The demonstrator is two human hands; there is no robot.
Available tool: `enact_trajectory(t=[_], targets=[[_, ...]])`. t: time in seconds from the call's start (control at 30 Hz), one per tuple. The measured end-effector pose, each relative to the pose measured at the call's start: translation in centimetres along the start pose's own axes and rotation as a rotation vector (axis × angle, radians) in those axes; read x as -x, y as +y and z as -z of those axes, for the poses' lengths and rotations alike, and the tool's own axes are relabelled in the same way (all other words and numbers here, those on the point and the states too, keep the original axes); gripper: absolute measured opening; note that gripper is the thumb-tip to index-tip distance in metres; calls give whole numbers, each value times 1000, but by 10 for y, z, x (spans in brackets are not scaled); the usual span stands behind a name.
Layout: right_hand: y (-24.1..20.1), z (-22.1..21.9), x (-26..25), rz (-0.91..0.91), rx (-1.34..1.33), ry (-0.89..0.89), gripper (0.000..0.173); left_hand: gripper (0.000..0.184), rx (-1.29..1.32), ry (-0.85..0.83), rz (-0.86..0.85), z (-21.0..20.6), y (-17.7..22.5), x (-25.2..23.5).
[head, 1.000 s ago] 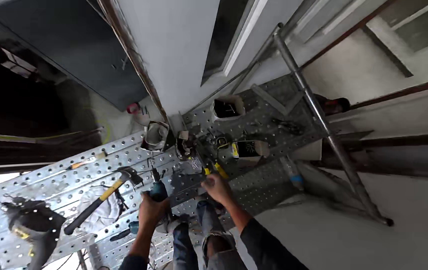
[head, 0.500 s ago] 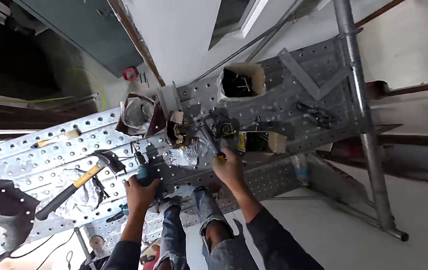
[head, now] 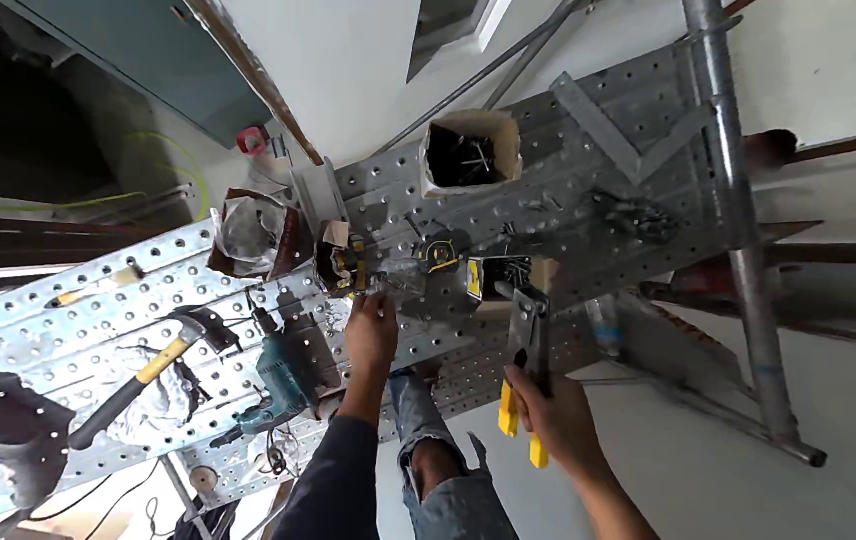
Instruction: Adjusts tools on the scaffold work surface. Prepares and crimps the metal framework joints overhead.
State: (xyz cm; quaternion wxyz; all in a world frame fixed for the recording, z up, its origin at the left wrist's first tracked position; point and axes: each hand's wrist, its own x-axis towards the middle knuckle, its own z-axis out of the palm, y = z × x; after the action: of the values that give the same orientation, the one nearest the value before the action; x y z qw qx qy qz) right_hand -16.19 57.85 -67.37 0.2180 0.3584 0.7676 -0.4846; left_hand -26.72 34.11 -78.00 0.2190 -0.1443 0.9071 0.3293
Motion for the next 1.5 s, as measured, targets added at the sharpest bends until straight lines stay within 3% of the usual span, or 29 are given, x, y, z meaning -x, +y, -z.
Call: enact_trajectory(t=[0.13, 0.67, 0.97, 1.23, 1.4, 1.5], targets=[[26, -6, 19, -98, -38, -10, 39, 27, -101, -37, 175, -13, 17, -20], [40, -1, 10, -161, -152, -49, 41, 35, -274, -29, 237, -7, 14, -13], [49, -3, 3, -170, -118, -53, 42, 29, -353, -8, 24, -7, -18, -1], [50, -2, 0, -160, -120, -75, 40, 25, 41, 13, 49, 23, -32, 30], [46, -9, 3, -165, -127, -81, 38, 26, -133, -56, -224, 17, -29, 18], [44, -12, 7, -166, -116, -84, 37, 25, -273, -71, -171, 7, -24, 5]])
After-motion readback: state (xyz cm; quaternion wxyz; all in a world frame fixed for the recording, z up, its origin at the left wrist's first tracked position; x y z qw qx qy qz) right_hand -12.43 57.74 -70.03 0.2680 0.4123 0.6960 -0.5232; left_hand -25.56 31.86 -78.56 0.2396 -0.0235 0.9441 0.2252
